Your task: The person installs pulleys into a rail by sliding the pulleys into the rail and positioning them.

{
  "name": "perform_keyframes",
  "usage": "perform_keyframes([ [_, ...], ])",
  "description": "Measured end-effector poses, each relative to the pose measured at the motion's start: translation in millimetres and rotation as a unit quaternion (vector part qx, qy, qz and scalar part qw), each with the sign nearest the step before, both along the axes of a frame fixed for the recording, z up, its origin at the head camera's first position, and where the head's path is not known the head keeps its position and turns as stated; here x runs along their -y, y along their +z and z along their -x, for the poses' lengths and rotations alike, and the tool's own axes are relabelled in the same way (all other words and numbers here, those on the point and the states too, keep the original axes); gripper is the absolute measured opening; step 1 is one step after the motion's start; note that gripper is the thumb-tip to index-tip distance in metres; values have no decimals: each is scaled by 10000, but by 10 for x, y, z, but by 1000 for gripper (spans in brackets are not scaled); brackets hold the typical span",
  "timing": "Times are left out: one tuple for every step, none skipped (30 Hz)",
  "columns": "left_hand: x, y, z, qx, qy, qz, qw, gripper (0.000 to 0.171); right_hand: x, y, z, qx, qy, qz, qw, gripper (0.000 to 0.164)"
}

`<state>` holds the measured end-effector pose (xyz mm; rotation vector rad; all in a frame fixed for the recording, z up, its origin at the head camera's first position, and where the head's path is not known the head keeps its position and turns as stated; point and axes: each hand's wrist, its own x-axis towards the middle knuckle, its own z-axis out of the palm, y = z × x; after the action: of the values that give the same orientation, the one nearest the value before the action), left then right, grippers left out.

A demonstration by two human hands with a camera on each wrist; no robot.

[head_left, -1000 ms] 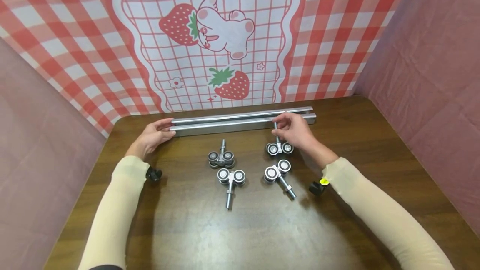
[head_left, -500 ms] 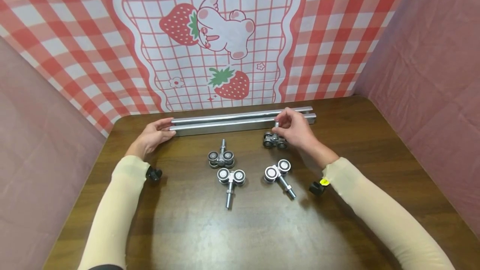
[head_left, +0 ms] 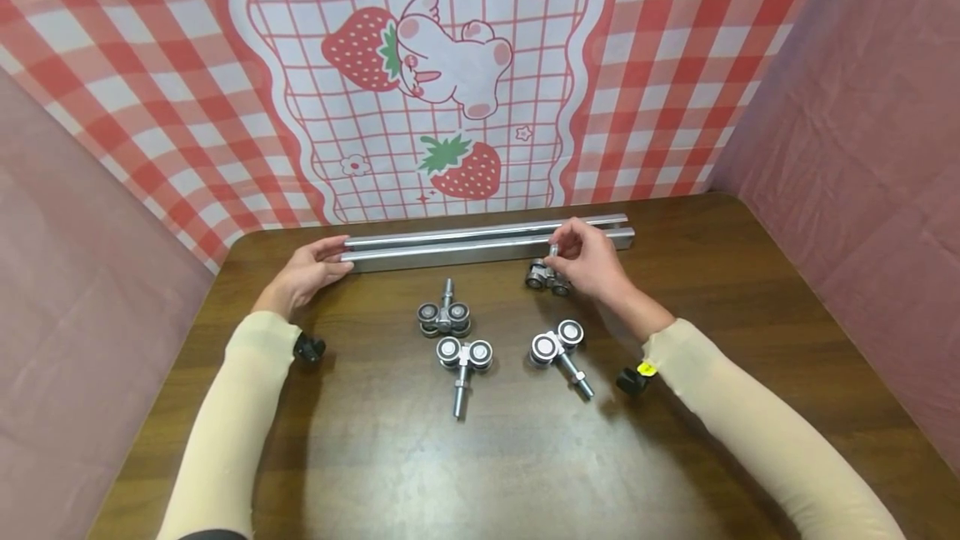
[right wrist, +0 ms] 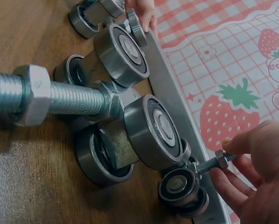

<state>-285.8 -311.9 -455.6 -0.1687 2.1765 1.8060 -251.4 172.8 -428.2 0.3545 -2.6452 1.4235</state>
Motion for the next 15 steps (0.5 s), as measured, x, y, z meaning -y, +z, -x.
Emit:
perform_keyframes([
  [0,-2,1,-5,3,-3,10000,77,-5,4,-2,14,-31,-13,10000,27],
  [1,-4,3,-4,3,-11,10000,77,-10,13,-5,25,-64,-16,10000,28],
  [0,-6,6,-2,2,-20,10000,78,-16,22,-11,35,-107,-39,9999,29],
  [0,-9,9,-3,-2,-25,10000,78,-22,35,-17,50,-142,-57,9999,31],
  [-2,-11,12,2,-1,-16,10000,78,-27,51,-25,65,-166,-73,9998,32],
  [-4,-12,15,3,-6,-3,10000,77,-33,63,-29,82,-205,-89,9997,34],
  [-2,-14,17,-2,-20,16,10000,77,-38,73,-33,100,-238,-99,9996,37],
  [-2,-13,19,-4,-27,29,10000,77,-43,79,-37,105,-251,-95,9996,39],
  [0,-13,19,-9,-33,48,10000,77,-46,79,-39,118,-262,-79,9996,41],
  [2,-13,19,-15,-35,67,10000,77,-47,73,-39,128,-267,-31,9996,43],
  [5,-12,18,-15,-36,78,10000,77,-48,63,-40,122,-276,17,9995,44],
  [8,-11,14,-17,-36,84,10000,77,-49,48,-41,118,-288,75,9995,46],
  [14,-10,11,-22,-40,91,9999,77,-51,34,-43,101,-295,139,9994,47],
  [12,-6,6,-21,-33,81,10000,77,-49,16,-46,78,-304,192,9993,48],
  [13,-5,1,-27,-37,79,10000,77,-44,-3,-49,63,-319,244,9992,48],
])
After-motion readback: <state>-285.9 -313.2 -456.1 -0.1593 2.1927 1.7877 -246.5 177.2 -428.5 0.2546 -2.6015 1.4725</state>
